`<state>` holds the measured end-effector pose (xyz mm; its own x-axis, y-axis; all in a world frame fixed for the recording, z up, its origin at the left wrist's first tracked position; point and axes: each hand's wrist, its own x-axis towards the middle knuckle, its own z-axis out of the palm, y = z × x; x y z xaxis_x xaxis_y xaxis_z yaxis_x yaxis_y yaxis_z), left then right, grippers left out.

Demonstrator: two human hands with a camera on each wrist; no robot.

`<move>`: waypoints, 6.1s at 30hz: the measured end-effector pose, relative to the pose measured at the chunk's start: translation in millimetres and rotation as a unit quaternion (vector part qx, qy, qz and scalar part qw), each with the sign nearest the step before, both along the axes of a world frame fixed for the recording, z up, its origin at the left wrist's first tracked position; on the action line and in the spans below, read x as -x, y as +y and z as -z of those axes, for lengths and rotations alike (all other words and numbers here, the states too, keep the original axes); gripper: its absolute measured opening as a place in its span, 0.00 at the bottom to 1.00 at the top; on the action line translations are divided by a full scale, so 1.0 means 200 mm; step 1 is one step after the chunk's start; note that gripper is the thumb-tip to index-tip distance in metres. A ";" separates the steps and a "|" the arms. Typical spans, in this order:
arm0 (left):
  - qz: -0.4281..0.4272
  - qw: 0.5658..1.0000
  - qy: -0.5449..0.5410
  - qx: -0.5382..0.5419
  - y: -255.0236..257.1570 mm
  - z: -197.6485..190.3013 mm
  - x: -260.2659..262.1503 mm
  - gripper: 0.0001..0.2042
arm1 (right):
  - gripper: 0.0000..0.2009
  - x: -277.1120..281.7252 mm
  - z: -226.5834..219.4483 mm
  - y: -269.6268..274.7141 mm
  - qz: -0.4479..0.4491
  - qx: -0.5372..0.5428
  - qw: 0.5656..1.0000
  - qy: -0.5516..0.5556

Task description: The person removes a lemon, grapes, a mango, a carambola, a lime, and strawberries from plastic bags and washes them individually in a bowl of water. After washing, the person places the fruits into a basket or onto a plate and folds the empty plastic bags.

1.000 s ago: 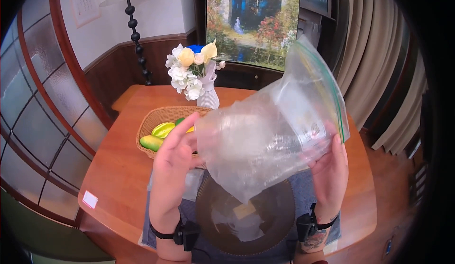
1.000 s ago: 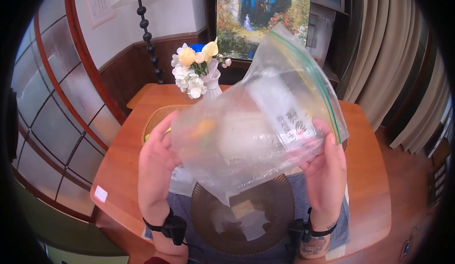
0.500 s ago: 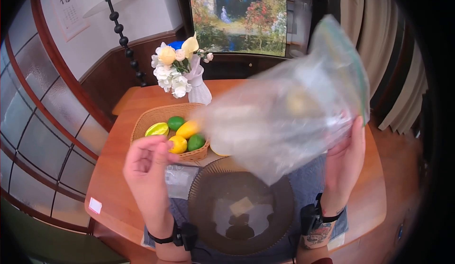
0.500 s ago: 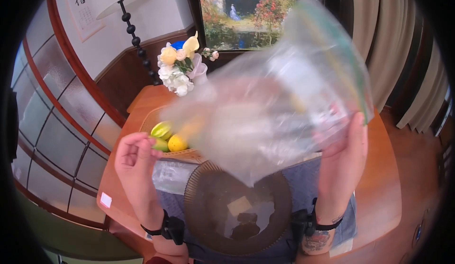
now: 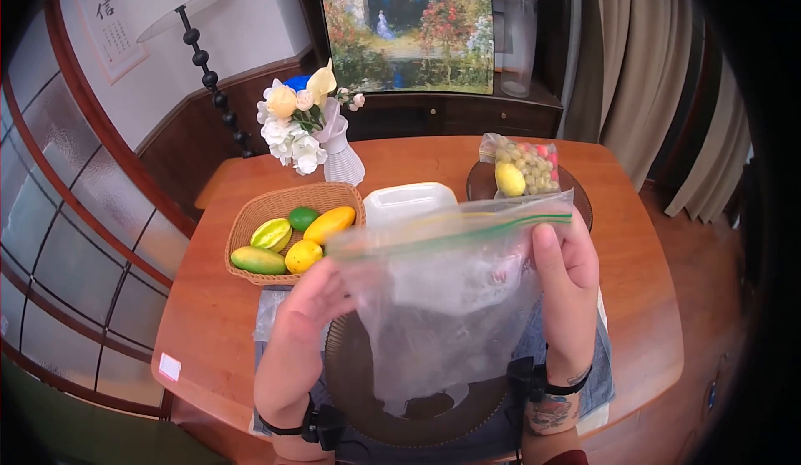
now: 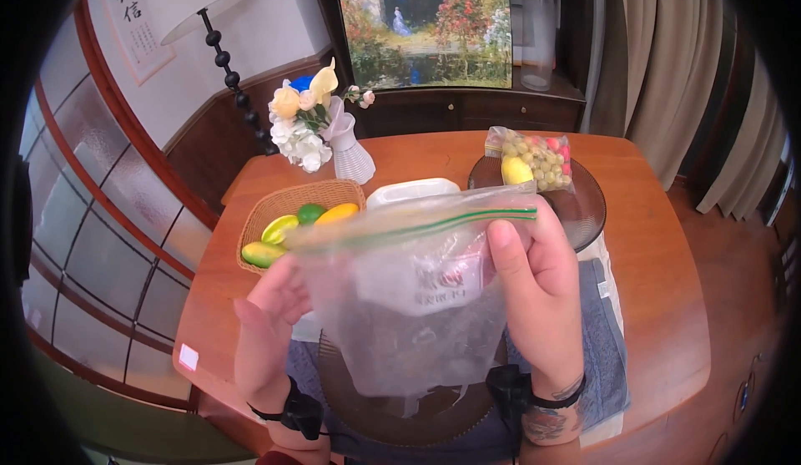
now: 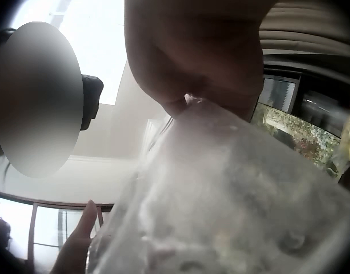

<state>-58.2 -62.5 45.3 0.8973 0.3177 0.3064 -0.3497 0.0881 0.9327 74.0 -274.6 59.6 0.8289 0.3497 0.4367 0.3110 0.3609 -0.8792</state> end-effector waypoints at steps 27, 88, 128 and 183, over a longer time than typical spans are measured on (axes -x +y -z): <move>-0.347 0.912 -0.178 0.131 0.14 -0.04 -0.02 0.15 | 0.14 -0.07 0.05 0.03 -0.191 0.128 0.964 0.131; -0.231 0.968 -0.087 -0.030 -0.13 -0.06 -0.01 0.13 | 0.07 0.06 -0.02 0.00 -0.019 0.039 0.998 0.047; -0.227 0.968 -0.065 -0.084 -0.12 -0.08 0.06 0.10 | 0.07 0.13 -0.04 0.01 -0.111 0.018 0.993 -0.047; -0.196 0.768 -0.252 -0.555 -0.14 -0.13 0.10 0.12 | 0.10 0.32 -0.04 0.05 0.153 0.211 0.865 -0.428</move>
